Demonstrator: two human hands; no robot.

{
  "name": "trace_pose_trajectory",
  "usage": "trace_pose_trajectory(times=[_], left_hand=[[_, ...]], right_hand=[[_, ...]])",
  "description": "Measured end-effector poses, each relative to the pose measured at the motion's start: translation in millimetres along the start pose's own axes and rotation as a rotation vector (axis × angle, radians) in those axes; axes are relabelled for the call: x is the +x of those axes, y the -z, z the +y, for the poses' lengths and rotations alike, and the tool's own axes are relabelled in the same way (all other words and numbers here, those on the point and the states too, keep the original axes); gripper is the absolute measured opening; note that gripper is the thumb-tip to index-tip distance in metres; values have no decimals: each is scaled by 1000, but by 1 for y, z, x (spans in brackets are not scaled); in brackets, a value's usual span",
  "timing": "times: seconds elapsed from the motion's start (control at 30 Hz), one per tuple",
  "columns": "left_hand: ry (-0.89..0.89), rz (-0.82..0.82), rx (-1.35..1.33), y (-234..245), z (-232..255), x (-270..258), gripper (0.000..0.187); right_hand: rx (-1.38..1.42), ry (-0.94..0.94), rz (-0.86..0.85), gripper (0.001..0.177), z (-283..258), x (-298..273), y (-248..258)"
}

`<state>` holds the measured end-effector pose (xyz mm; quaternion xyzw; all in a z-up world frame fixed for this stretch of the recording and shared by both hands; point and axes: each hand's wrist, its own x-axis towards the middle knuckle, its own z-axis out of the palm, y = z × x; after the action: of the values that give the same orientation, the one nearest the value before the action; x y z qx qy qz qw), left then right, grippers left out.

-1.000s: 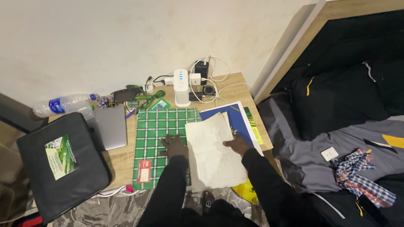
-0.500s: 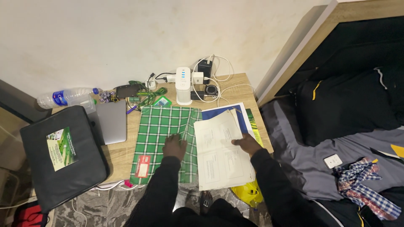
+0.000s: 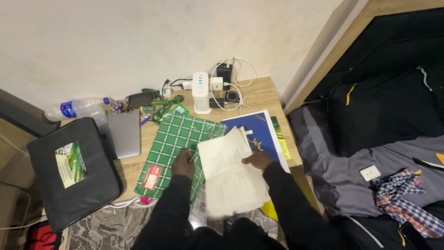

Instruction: The person gathers several items on a desk, including a blue book, a green plaid notebook, and a small green box. They place these items into a black zippered sleeve, close the zipper, and adjust the sleeve on the desk.

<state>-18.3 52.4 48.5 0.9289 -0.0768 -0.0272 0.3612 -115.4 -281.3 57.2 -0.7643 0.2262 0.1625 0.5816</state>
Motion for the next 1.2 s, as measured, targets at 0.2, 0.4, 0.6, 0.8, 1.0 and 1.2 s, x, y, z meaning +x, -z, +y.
trace_pose_trajectory(times=[0.2, 0.4, 0.6, 0.8, 1.0, 1.2], left_hand=[[-178, -22, 115, 24, 38, -32, 36], [18, -250, 85, 42, 59, -39, 94], [-354, 48, 566, -43, 2, -31, 51], [-513, 159, 262, -76, -65, -22, 52], [-263, 7, 71, -26, -28, -36, 48], [-433, 117, 170, -4, 9, -44, 17]], right_hand=[[345, -193, -36, 68, -16, -48, 60], [652, -46, -18, 72, -100, -105, 70], [648, 37, 46, 57, -119, -90, 38], [692, -62, -92, 51, -47, -19, -26], [2, -105, 272, 56, 32, 16, -3], [-69, -100, 261, 56, 31, 10, 22]])
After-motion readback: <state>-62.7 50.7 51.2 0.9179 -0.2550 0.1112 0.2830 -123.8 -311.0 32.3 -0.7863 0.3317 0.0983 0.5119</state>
